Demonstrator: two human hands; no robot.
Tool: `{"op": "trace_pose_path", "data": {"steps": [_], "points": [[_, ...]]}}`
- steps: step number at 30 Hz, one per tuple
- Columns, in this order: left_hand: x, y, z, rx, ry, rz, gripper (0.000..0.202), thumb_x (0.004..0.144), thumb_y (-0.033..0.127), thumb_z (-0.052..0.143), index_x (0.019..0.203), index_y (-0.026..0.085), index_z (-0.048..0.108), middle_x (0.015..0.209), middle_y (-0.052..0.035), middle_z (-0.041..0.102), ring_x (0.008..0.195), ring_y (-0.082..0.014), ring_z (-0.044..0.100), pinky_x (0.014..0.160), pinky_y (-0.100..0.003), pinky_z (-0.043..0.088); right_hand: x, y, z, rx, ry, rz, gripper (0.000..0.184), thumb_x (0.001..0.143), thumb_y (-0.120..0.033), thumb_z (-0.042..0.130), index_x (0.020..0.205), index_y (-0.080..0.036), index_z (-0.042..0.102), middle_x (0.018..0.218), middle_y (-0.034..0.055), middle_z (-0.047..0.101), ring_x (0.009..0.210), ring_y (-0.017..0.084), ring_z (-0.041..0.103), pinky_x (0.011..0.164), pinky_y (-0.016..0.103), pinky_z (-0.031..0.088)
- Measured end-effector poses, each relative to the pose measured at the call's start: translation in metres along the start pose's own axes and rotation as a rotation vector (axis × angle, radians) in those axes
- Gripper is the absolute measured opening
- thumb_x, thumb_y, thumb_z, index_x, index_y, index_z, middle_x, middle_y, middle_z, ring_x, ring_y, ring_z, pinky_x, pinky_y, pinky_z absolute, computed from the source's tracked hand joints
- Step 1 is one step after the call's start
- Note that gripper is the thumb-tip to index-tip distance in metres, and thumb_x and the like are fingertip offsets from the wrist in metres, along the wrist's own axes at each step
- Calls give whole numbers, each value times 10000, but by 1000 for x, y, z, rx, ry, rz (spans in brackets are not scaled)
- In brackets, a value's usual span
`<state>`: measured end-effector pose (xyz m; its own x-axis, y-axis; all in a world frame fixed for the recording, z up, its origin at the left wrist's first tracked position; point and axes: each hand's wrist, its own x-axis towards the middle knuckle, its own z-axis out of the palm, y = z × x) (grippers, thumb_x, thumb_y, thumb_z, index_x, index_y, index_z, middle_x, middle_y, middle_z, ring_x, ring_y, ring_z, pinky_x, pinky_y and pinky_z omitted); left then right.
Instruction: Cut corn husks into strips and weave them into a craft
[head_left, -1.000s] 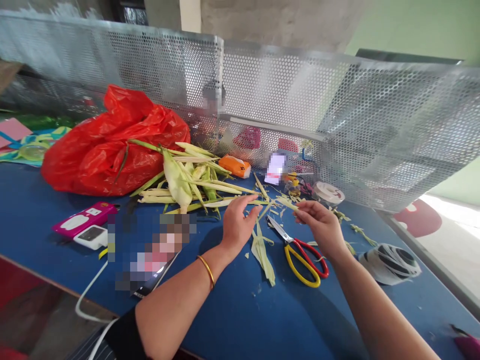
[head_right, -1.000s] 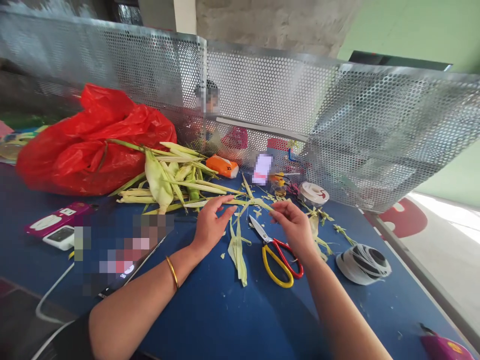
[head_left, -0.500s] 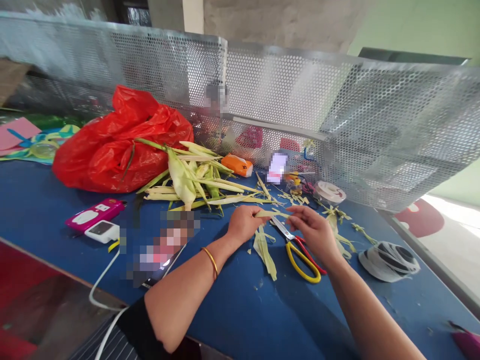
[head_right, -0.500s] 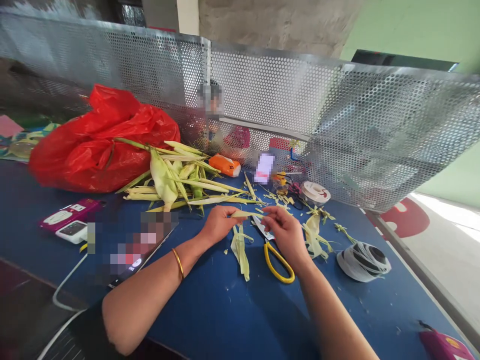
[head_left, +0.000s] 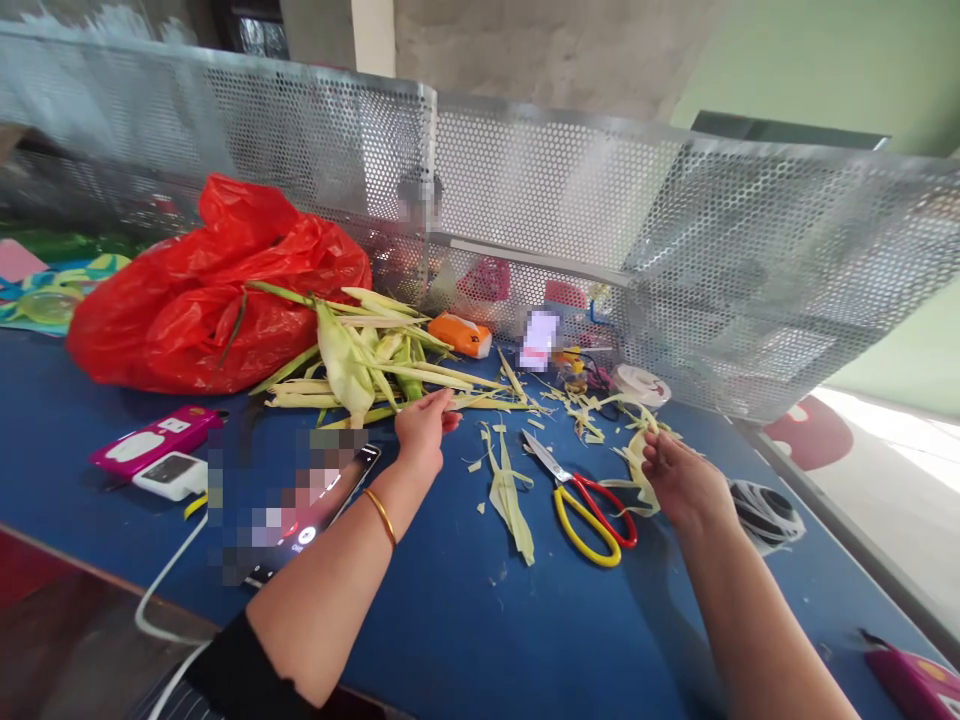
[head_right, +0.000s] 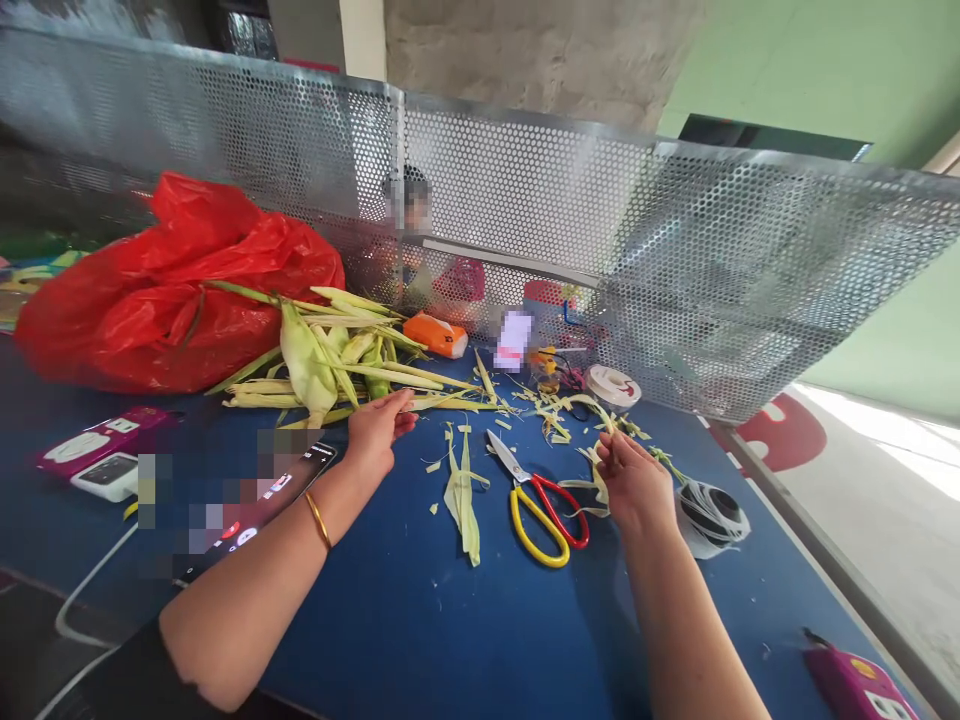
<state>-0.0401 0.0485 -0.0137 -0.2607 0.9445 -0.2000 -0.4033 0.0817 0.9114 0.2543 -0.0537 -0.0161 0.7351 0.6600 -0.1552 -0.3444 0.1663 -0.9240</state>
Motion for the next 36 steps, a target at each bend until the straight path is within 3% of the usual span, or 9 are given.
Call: {"op": "trace_pose_path", "data": {"steps": [6, 11, 14, 19, 22, 24, 28, 33, 36], "points": [[1, 6, 0, -150, 50, 23, 140, 679, 222, 760, 707, 123, 665, 574, 15, 608, 451, -73, 557, 468, -188, 462, 3, -5, 0, 90, 19, 46, 110, 739, -85, 682, 802, -165, 640, 697, -27, 657, 472, 37, 571, 402, 96, 467], [-17, 0, 5, 106, -153, 78, 115, 747, 238, 706, 776, 127, 720, 618, -17, 653, 497, -112, 604, 509, -227, 495, -6, -10, 7, 120, -58, 95, 106, 750, -90, 684, 830, -157, 664, 702, -28, 647, 500, 41, 583, 421, 103, 478], [-35, 0, 11, 459, -398, 321, 139, 825, 243, 624, 824, 168, 741, 651, -14, 679, 537, -131, 631, 546, -239, 490, -11, -10, 11, 131, -96, 117, 124, 723, -96, 706, 821, -155, 660, 680, -39, 634, 494, 41, 576, 423, 115, 478], [-46, 10, 44, 993, -601, 1097, 215, 926, 208, 512, 950, 200, 726, 908, -57, 725, 864, -177, 668, 754, -274, 488, -17, -8, 15, 138, -143, 97, 167, 679, -133, 753, 821, -157, 669, 696, -43, 650, 519, 43, 579, 442, 121, 481], [-33, 17, 70, 1343, -770, 1222, 232, 929, 151, 474, 957, 193, 700, 972, -76, 705, 918, -199, 658, 790, -306, 493, -21, -5, 16, 125, -164, 71, 198, 655, -180, 788, 822, -166, 684, 718, -41, 666, 521, 45, 564, 443, 129, 474], [-27, 19, 80, 1480, -698, 1127, 232, 880, 65, 495, 966, 157, 690, 990, -109, 697, 943, -219, 655, 806, -325, 499, -23, -4, 17, 103, -184, 58, 230, 631, -216, 817, 822, -172, 695, 738, -35, 680, 517, 48, 549, 438, 138, 464], [-44, 17, 70, 1459, -609, 1101, 331, 844, 27, 505, 1136, 122, 628, 1121, -158, 664, 986, -237, 647, 795, -341, 517, -30, -4, 22, 37, -245, 75, 300, 545, -244, 873, 780, -158, 707, 728, -11, 692, 489, 44, 508, 430, 148, 434], [-89, 15, 35, 1011, -712, 1385, 274, 961, 138, 416, 1073, 173, 664, 1011, -66, 715, 968, -170, 655, 883, -312, 505, -53, -4, 34, -129, -464, 129, 341, 536, -332, 883, 756, -148, 699, 681, -1, 674, 425, 33, 432, 394, 172, 354], [-93, 13, 25, 1018, -792, 1527, 275, 983, 169, 401, 1112, 154, 643, 1076, -75, 702, 1088, -179, 614, 1038, -373, 407, -74, 2, 42, -295, -681, 113, 323, 577, -382, 859, 701, -143, 681, 618, -6, 639, 410, 41, 418, 394, 188, 304]]}}
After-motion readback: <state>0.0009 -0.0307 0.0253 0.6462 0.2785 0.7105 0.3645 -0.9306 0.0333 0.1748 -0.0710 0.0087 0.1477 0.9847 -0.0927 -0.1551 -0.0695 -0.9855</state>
